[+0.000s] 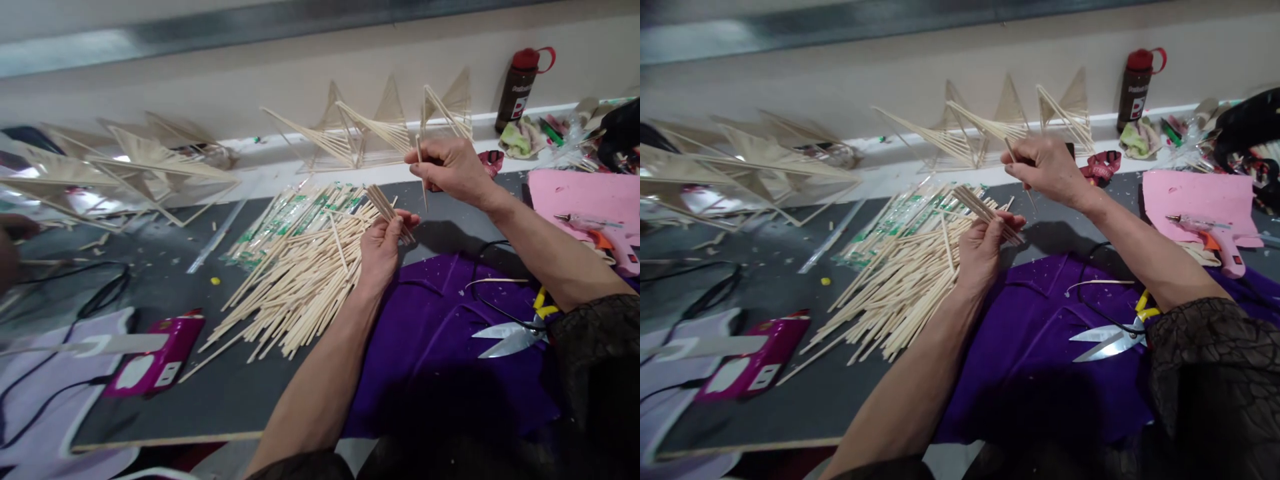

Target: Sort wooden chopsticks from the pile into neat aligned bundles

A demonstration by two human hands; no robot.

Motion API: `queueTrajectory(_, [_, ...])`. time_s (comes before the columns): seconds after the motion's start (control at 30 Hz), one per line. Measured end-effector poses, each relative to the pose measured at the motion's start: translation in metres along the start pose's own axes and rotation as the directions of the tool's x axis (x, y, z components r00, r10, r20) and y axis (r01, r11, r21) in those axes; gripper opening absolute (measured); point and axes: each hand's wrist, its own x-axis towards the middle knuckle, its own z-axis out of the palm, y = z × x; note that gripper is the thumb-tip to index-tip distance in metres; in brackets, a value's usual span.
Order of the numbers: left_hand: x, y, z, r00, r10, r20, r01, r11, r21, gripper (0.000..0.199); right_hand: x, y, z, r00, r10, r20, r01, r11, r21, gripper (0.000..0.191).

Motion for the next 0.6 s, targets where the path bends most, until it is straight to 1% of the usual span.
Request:
queueTrajectory(0.07, [-0.002, 0.001, 0.0, 0.999, -0.002, 0.036, 0.0, 0.999, 0.049, 0.039, 0.001, 0.0, 0.0, 1.0, 0.001, 0.005, -0.001, 1.0, -0.001, 0.009])
queueTrajectory(0.1, [-0.002, 0.001, 0.0, 0.999, -0.023, 0.048, 0.02, 0.999, 0.046, 0.038, 0.001, 0.0, 0.0, 1.0, 0.002, 0.005, -0.002, 1.0, 0.0, 0.009])
queueTrajectory(0.17, [-0.001, 0.0, 0.0, 0.994, -0.094, 0.056, 0.095, 0.995, -0.027, 0.039, 0.001, 0.0, 0.0, 1.0, 0.005, 0.001, -0.005, 1.0, 0.008, 0.011])
queueTrajectory(0.23, [0.0, 0.001, -0.002, 0.986, -0.159, 0.051, 0.165, 0.974, -0.154, 0.041, 0.001, 0.0, 0.0, 1.0, 0.006, -0.004, -0.006, 1.0, 0.021, 0.012])
queueTrajectory(0.33, [0.002, 0.009, -0.004, 0.973, -0.213, 0.089, 0.23, 0.933, -0.276, 0.045, 0.0, -0.002, 0.0, 1.0, 0.0, 0.005, 0.0, 1.0, 0.025, 0.014])
queueTrajectory(0.47, [0.0, 0.017, -0.005, 0.957, -0.257, 0.132, 0.287, 0.9, -0.329, 0.039, -0.002, -0.005, -0.002, 1.0, 0.003, 0.029, -0.003, 1.0, 0.019, 0.016])
queueTrajectory(0.6, [0.0, 0.015, -0.003, 0.949, -0.281, 0.143, 0.314, 0.881, -0.354, 0.035, -0.002, -0.006, -0.002, 0.999, 0.018, 0.041, -0.019, 1.0, 0.022, 0.016])
